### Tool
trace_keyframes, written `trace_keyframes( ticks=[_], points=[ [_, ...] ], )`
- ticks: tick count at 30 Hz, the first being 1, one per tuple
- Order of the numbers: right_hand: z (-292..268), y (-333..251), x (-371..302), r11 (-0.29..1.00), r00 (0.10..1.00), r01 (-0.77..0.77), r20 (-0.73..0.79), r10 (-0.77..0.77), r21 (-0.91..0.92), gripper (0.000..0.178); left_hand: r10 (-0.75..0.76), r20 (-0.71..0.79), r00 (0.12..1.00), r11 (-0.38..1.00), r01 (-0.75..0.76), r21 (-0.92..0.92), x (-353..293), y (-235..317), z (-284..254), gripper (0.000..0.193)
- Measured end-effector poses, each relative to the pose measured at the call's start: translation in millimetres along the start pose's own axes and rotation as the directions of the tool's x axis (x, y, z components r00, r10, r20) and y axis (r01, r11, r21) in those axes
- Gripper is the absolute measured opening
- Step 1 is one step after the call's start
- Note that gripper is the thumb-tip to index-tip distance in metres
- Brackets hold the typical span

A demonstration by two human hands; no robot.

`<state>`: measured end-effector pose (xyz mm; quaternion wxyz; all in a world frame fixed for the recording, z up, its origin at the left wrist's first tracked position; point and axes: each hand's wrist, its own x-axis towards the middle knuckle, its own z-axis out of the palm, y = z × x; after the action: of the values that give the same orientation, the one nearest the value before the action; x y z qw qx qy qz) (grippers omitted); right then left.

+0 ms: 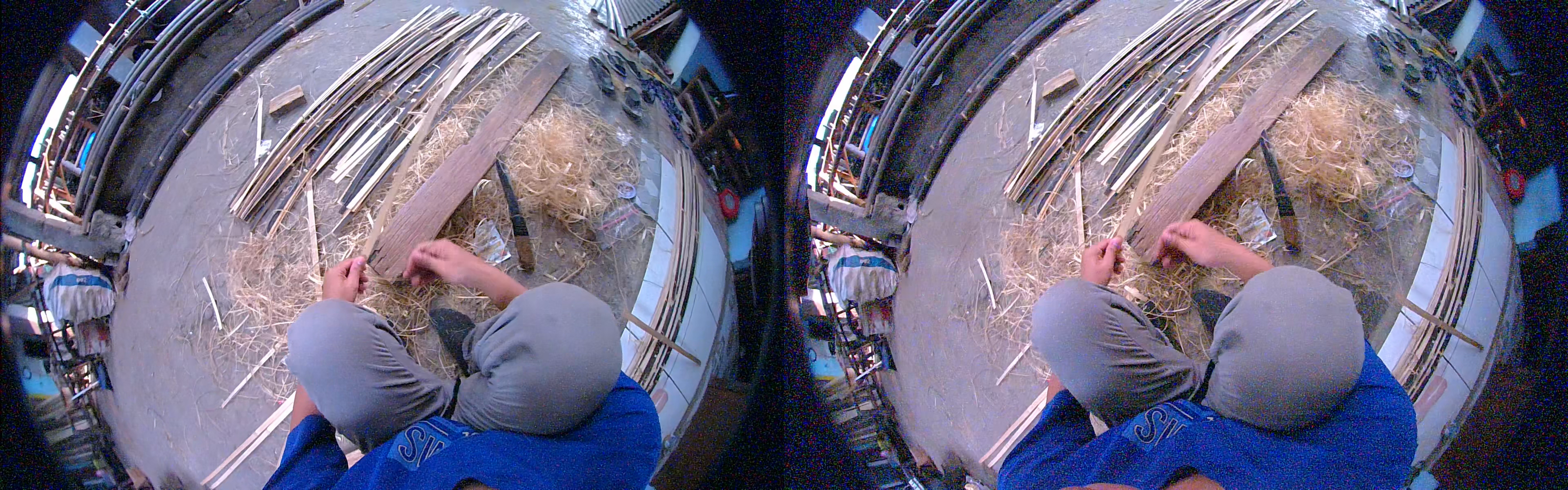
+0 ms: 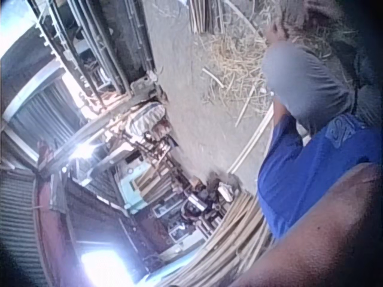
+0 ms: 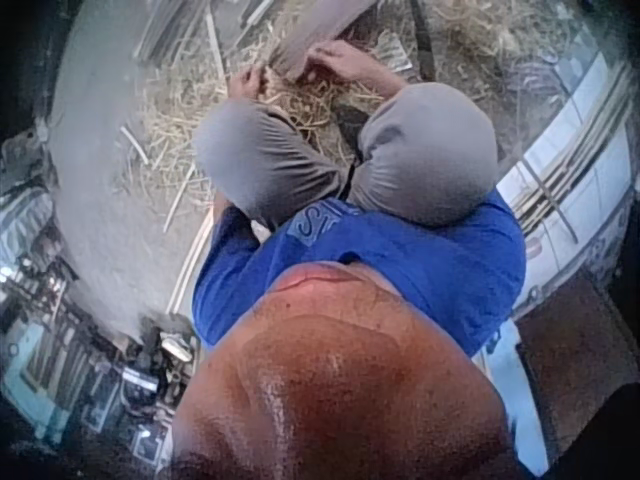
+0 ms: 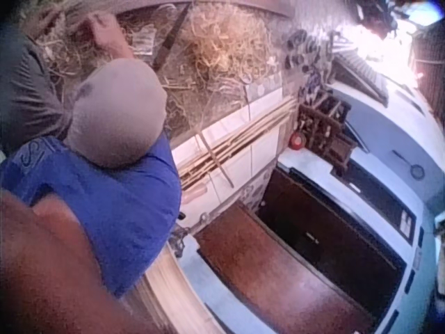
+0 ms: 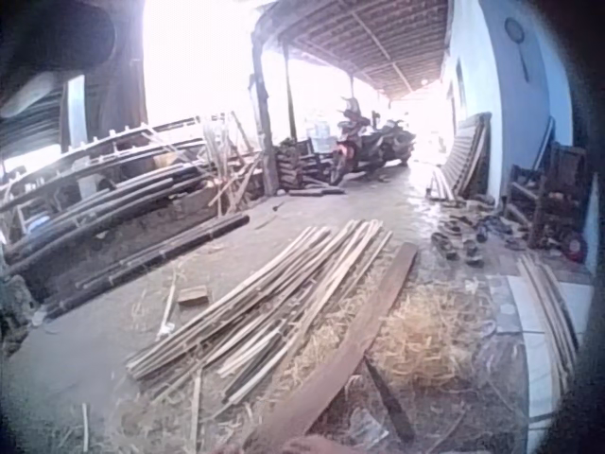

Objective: The person sits on the floor and uses a knife to shave thin strips of bamboo, repeatedly scraping the surface to smooth and thin the material. The person occasionally inspects the strips and adjusts their grip while continuing the shaving process.

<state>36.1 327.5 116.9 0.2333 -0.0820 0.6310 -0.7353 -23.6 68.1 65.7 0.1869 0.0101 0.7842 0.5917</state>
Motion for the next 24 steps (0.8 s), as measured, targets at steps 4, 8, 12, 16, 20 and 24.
trace_keyframes(
  ticks=[4, 8, 12, 16, 20, 24],
  points=[
    [3, -6, -25, 0.983, 0.913, -0.178, 0.380, 0.146, 0.051, 0.029, 0.063, -0.023, 0.998, 0.997, -0.061, 0.053, 31, 2, -16, 0.031],
    [-23, -34, -45, 0.997, 0.945, 0.068, 0.323, -0.052, -0.036, 0.027, 0.223, -0.170, 0.960, 0.904, -0.138, 0.405, 43, 4, -62, 0.032],
    [-117, -10, -73, 0.959, 0.835, 0.229, -0.540, -0.104, 0.170, 0.046, 0.209, -0.048, 0.977, 0.875, -0.165, 0.455, 29, 22, -50, 0.033],
    [-177, 110, -107, 0.512, 0.439, -0.720, -0.879, -0.185, -0.467, 0.082, 0.036, 0.174, 0.984, 0.943, -0.091, 0.319, 5, -38, -25, 0.040],
    [-153, 137, -115, 0.283, 0.574, -0.767, -0.813, -0.100, -0.576, 0.088, -0.153, 0.173, 0.973, 0.909, 0.070, 0.410, -29, -85, -41, 0.035],
    [-147, 115, -112, 0.690, 0.446, -0.620, -0.891, -0.080, -0.372, 0.074, -0.368, 0.260, 0.893, 0.925, 0.325, 0.196, -47, -59, -42, 0.032]
  ],
)
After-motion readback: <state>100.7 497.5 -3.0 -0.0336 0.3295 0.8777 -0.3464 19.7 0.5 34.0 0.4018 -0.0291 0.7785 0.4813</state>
